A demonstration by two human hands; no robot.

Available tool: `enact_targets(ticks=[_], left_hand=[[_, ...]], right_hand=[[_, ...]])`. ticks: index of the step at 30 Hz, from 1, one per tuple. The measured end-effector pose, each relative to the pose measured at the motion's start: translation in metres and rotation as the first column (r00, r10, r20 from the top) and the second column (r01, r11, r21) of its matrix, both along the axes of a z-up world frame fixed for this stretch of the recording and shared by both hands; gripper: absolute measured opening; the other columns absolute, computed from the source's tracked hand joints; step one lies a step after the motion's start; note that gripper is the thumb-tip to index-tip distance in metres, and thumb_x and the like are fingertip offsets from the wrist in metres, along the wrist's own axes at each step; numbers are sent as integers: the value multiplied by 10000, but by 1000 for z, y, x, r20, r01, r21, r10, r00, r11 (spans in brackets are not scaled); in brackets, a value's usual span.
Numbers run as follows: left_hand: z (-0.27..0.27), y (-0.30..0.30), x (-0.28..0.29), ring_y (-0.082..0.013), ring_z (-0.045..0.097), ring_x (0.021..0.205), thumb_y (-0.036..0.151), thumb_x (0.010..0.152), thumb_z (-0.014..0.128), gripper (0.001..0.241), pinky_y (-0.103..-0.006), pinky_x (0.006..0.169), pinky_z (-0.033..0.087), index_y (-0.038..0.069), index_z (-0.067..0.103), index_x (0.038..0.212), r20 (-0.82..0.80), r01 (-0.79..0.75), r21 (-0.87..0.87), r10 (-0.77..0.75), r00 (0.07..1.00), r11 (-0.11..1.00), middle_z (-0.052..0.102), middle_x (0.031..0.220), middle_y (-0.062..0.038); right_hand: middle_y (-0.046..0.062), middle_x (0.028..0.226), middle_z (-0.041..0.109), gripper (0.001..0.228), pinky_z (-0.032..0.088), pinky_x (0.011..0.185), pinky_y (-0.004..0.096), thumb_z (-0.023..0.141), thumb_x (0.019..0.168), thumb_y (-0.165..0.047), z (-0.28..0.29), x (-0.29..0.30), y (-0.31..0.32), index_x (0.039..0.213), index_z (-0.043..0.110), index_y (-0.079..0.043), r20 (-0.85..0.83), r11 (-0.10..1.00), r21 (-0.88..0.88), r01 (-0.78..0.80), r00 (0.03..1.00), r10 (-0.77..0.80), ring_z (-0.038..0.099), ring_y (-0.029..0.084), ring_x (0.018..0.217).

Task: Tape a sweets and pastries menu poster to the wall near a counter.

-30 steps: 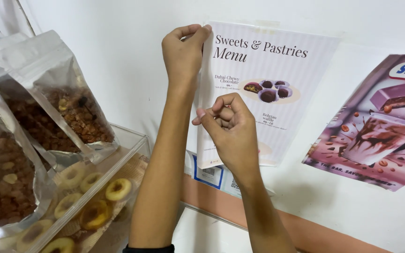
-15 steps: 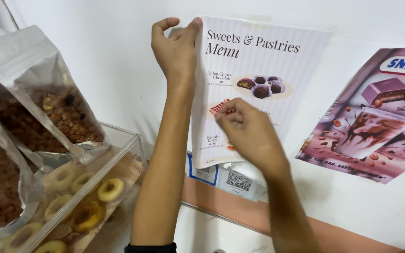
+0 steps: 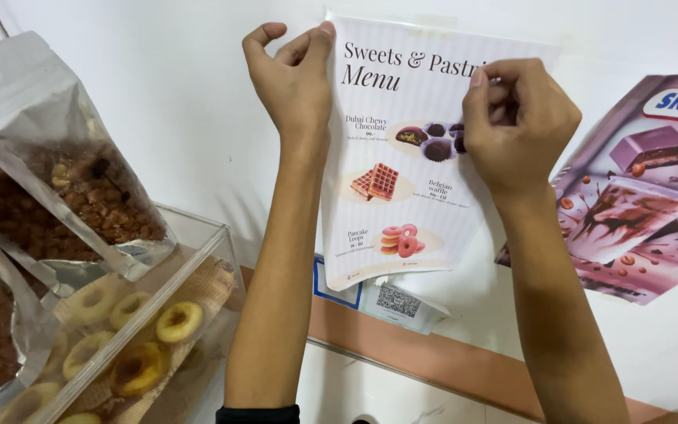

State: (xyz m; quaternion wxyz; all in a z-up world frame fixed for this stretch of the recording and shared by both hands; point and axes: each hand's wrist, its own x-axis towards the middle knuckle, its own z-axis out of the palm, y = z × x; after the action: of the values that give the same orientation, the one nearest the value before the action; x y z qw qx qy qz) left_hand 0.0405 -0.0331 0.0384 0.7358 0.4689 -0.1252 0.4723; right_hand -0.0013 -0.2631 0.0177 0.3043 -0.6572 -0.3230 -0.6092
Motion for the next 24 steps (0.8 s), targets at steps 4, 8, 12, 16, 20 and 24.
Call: enact_targets(ticks=[4, 8, 12, 16, 20, 24], left_hand=[[-2, 1, 2, -186, 683, 908, 105, 900, 764, 457, -319, 867, 548, 22, 406, 1171, 50, 44, 6, -44, 998, 999, 767, 961, -178], [-1, 4, 3, -177, 691, 876, 100, 896, 778, 434, -311, 843, 553, 23, 424, 1135, 44, 18, 27, -19, 999, 999, 775, 947, -174], [16, 10, -28, -164, 714, 805, 122, 883, 782, 421, -300, 774, 574, 22, 452, 1125, -67, -57, 127, 66, 996, 990, 787, 913, -153], [23, 19, -31, -161, 727, 737, 131, 836, 800, 493, -289, 702, 588, 1, 457, 1167, -196, -64, 206, 105, 975, 976, 787, 892, -146], [16, 21, -18, -169, 684, 720, 91, 784, 812, 596, -287, 690, 574, -39, 422, 1216, -152, 114, 56, -104, 983, 992, 774, 900, -167], [18, 14, -15, -158, 651, 721, 84, 772, 796, 617, -292, 662, 564, -46, 410, 1236, -118, 129, 6, -127, 985, 992, 767, 917, -164]], right_hand=[[29, 732, 599, 138, 410, 546, 220, 752, 1078, 35, -2, 1, 0, 971, 670, 3, 69, 999, -29, 14, 998, -12, 553, 76, 580], [31, 740, 604, 158, 418, 556, 215, 767, 1092, 19, -1, -1, 1, 967, 672, 0, 66, 999, -26, 25, 998, -23, 554, 77, 582], [24, 733, 614, 139, 423, 554, 212, 765, 1070, 20, 0, -2, 3, 967, 675, -3, 78, 998, -33, 46, 996, -44, 566, 74, 587], [31, 746, 622, 121, 425, 558, 213, 752, 1051, 36, -2, 0, 3, 966, 676, -5, 72, 999, -36, 37, 997, -34, 572, 79, 597], [26, 721, 606, 164, 419, 559, 221, 773, 1068, 21, -2, -2, 4, 947, 668, -11, 74, 998, -37, 52, 996, -49, 559, 88, 586], [26, 728, 608, 120, 421, 560, 218, 741, 1034, 47, -3, -1, 3, 955, 669, -9, 74, 998, -39, 40, 997, -37, 571, 85, 593]])
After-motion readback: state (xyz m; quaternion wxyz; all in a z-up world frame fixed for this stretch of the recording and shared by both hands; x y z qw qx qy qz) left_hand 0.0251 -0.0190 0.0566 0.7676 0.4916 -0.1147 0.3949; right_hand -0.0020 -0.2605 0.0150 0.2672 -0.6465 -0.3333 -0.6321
